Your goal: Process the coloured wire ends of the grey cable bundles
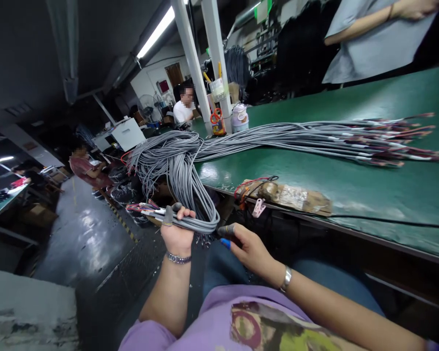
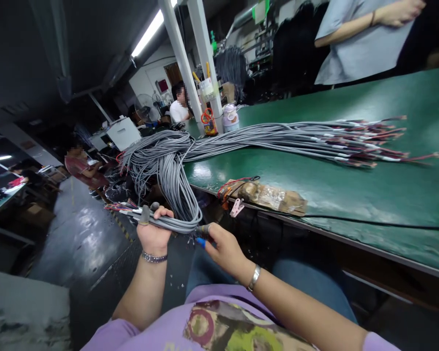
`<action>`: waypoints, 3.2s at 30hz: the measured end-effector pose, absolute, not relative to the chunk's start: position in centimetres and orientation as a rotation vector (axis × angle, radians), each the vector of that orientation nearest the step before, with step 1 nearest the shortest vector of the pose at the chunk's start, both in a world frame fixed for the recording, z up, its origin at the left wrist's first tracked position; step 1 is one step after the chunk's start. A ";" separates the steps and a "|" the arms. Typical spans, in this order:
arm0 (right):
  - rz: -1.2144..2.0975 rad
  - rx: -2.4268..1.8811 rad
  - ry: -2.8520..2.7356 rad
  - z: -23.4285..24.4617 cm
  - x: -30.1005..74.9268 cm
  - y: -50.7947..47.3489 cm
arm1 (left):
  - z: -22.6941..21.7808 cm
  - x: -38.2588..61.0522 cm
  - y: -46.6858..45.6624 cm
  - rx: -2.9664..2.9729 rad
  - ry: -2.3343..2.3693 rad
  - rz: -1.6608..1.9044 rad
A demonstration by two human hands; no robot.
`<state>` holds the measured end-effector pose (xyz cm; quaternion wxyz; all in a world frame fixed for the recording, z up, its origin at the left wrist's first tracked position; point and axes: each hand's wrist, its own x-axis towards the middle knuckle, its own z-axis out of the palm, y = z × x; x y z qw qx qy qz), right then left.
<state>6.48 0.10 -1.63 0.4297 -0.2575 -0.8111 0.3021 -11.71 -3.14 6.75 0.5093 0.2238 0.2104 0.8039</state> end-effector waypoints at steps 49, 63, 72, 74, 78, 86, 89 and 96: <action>1.012 -0.736 -2.135 -9.5 11.1 2.9 | 0.1 -8.9 -2.9 1.116 1.040 1.482; 1.109 -0.638 -2.132 -9.4 10.6 2.5 | 1.6 -4.6 -1.4 1.489 0.891 1.068; 1.195 -0.614 -2.198 -8.0 10.8 0.9 | 1.1 -4.2 -2.7 1.556 1.204 1.172; 1.278 -0.667 -2.078 -7.1 11.5 0.3 | 0.7 -4.4 -3.1 1.531 1.246 1.142; 1.601 -0.812 -1.665 -5.2 12.4 -0.2 | -0.6 -4.9 -3.8 1.501 1.339 1.079; 1.656 -0.925 -1.458 -3.6 11.6 0.4 | -1.1 -4.3 -3.0 1.480 1.270 0.891; 1.587 -0.875 -1.612 -3.1 12.2 0.7 | -0.3 -4.4 -2.6 1.452 1.238 0.771; 1.474 -0.949 -1.681 -1.9 12.9 1.2 | -0.5 -4.2 -2.0 1.452 1.208 0.737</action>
